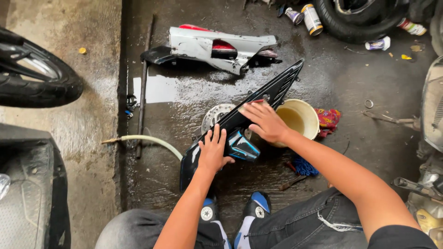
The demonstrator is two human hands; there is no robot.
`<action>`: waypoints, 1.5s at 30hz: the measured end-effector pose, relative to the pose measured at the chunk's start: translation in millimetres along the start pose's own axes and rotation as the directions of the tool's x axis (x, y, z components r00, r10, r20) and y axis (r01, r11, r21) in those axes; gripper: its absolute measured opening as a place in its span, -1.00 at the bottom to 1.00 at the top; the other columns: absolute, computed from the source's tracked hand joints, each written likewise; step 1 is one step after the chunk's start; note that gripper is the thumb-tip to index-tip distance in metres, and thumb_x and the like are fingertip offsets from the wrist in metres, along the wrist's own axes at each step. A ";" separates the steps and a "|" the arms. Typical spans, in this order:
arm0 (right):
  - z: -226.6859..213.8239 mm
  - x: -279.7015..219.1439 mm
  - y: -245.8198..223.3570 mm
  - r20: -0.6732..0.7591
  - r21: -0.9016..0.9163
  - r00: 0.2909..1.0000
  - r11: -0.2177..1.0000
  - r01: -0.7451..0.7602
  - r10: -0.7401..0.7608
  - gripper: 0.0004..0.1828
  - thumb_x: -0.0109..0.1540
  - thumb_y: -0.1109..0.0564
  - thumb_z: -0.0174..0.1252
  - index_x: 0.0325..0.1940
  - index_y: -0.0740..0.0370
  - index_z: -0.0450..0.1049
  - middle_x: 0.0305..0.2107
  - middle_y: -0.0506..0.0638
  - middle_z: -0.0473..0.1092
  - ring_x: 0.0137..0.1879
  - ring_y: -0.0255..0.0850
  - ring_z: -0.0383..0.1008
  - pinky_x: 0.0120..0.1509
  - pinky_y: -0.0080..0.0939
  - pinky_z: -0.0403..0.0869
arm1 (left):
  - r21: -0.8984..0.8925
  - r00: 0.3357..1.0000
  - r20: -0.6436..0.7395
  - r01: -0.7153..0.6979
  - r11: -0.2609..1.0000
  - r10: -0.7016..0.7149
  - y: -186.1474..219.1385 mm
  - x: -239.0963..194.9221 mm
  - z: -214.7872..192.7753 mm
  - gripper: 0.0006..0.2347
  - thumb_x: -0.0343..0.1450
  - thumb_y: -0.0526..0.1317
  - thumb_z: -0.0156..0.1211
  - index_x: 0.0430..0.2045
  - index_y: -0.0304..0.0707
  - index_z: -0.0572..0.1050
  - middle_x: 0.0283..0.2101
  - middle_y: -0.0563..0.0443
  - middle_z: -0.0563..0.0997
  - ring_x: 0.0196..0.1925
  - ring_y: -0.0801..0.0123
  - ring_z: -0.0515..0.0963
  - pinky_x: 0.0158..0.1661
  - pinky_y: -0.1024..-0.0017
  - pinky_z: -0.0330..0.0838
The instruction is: The person sits on the floor and sands a black motorcycle fairing with a red sanding block. They hold the fairing with one hand and rub the sanding block over its surface with the other, occasionally dipping the block into a bucket of water.
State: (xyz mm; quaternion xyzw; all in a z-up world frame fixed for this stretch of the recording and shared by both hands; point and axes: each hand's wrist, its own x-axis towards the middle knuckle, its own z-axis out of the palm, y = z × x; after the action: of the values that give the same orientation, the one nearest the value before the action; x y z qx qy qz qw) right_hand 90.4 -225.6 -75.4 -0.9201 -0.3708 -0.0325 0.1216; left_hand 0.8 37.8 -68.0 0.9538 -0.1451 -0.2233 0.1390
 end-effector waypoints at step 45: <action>20.1 -4.8 32.8 -0.352 -0.079 0.899 0.948 -0.307 0.262 -0.39 0.41 -0.19 -0.11 0.52 -0.02 0.24 0.44 0.01 0.17 0.50 0.01 0.11 0.44 0.06 0.04 | -0.008 0.998 -0.070 -0.007 1.000 0.007 -10.2 -0.7 18.8 0.02 0.19 0.16 0.44 0.48 -0.16 -0.08 0.57 -0.16 -0.21 0.51 -0.16 -0.01 0.27 -0.38 0.16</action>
State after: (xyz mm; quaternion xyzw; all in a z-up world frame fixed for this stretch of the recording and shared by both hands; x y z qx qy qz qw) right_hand 109.0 -246.7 -102.1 -0.9512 -0.2030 -0.1956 0.1253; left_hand -6.4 43.6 -87.2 0.9599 -0.1426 -0.1899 0.1488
